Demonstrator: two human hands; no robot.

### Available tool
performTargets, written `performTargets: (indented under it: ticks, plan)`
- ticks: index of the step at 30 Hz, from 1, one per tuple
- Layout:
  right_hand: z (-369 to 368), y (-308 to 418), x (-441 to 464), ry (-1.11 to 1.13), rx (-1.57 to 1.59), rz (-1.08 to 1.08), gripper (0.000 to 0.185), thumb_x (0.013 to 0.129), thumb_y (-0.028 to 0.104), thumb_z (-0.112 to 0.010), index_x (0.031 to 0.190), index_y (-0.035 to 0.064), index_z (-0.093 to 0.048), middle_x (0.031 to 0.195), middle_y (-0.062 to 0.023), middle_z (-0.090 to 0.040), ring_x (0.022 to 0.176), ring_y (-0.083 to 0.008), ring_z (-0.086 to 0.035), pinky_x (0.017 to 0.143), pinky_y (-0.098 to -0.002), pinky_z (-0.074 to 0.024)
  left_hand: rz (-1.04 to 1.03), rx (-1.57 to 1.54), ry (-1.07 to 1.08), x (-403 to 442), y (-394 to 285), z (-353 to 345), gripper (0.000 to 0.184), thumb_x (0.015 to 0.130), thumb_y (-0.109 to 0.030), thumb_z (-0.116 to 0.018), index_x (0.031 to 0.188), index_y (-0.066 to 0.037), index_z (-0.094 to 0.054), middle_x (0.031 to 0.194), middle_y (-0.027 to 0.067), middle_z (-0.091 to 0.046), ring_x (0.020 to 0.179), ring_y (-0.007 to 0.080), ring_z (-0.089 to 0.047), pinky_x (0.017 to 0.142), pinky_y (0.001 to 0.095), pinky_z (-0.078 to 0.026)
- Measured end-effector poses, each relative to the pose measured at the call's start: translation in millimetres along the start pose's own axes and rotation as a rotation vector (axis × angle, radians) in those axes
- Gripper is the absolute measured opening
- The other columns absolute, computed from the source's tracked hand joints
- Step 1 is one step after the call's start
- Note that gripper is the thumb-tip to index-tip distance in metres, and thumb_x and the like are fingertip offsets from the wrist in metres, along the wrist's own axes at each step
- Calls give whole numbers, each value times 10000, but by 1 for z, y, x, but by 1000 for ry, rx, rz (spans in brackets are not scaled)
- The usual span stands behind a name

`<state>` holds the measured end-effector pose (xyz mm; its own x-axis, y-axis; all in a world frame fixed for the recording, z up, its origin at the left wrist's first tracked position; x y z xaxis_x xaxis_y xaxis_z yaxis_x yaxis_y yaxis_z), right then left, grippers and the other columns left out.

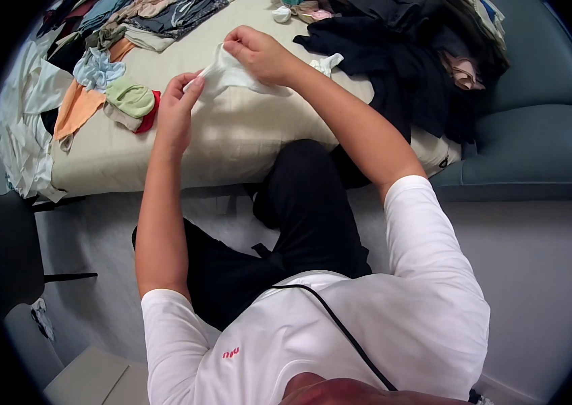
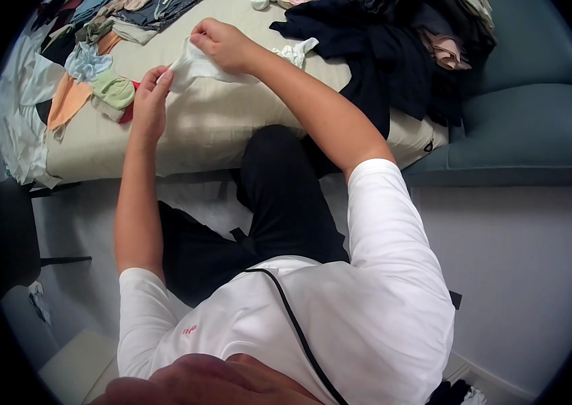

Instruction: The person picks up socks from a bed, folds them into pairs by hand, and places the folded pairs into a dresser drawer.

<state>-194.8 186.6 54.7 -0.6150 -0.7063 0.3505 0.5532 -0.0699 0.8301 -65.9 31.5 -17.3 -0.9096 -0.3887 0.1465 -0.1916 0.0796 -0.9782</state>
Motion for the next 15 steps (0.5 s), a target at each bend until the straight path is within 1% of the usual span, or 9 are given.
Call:
performTargets:
  ticks: [1, 2, 3, 4, 5, 8, 12, 14, 15]
  plan:
    - [-7, 4, 0, 95, 6, 8, 234, 1070, 242, -596, 1128, 19, -637, 949, -11, -649, 877, -93, -566, 793, -279, -494, 10, -125, 2, -5, -10, -13, 436, 984, -249, -744, 1295, 32, -623, 1132, 52, -703, 1003, 88, -604, 910, 251, -455]
    - [-9, 7, 1, 93, 7, 6, 234, 1070, 242, -596, 1128, 19, -637, 949, -11, -649, 877, -93, -566, 793, -279, -494, 20, -251, 6, -8, -17, -21, 417, 987, -265, -741, 1267, 25, -638, 1137, 44, -702, 1027, 84, -603, 931, 251, -449]
    - [-15, 9, 1, 176, 44, -20, 267, 1060, 265, -604, 1148, 17, -649, 984, -47, -674, 907, -128, -597, 822, -302, -509, 23, -251, 8, -7, -13, -19, 417, 987, -265, -741, 1267, 25, -638, 1137, 44, -702, 1027, 84, -603, 931, 251, -449]
    - [-21, 11, 0, 259, 81, -45, 302, 1049, 288, -612, 1169, 16, -661, 1018, -83, -698, 938, -162, -627, 852, -326, -524, 39, -227, 88, -5, -8, -22, 404, 984, -274, -742, 1250, 15, -647, 1144, 37, -698, 1043, 85, -605, 941, 255, -447]
    - [-22, 14, 0, 275, 55, -50, 316, 1050, 303, -614, 1172, 16, -667, 1025, -76, -701, 940, -163, -628, 860, -328, -525, 54, -203, 166, -3, -5, -24, 391, 982, -282, -743, 1233, 5, -655, 1152, 30, -695, 1059, 85, -606, 952, 259, -446]
    - [-22, 7, 3, 292, 16, -48, 340, 1053, 323, -611, 1184, 16, -671, 1041, -82, -708, 950, -167, -636, 866, -334, -527, 136, -192, 224, 0, 1, -21, 395, 969, -274, -758, 1239, -5, -652, 1135, 18, -696, 1050, 86, -609, 953, 259, -444]
    - [-25, 0, 5, 349, 23, -53, 359, 1053, 329, -606, 1204, 9, -670, 1060, -95, -719, 972, -173, -647, 868, -333, -529, 174, -138, 199, 2, 0, -19, 379, 959, -267, -768, 1217, -10, -661, 1097, 20, -703, 991, 90, -624, 915, 255, -461]
    - [-24, 1, 6, 352, -41, -65, 403, 1026, 370, -645, 1231, 24, -675, 1057, -97, -732, 960, -178, -658, 863, -329, -527, 130, -98, 183, 8, 5, -13, 342, 968, -271, -758, 1177, -13, -674, 1047, 25, -708, 909, 96, -635, 840, 259, -492]
    - [-20, 3, 5, 352, -39, -66, 403, 1026, 370, -645, 1231, 24, -675, 1057, -97, -732, 960, -178, -658, 863, -329, -527, 132, -97, 183, 8, 3, -12, 342, 968, -271, -758, 1177, -13, -674, 1047, 25, -708, 909, 96, -635, 840, 259, -492]
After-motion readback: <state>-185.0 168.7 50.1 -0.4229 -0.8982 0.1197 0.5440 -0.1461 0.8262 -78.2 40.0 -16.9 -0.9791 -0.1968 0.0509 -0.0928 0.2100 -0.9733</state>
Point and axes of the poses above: each hand's wrist, its own x-axis towards the middle knuckle, its own z-axis out of the back of the hand, y = z × x, the point moved 6 cm from there along x, towards the middle knuckle
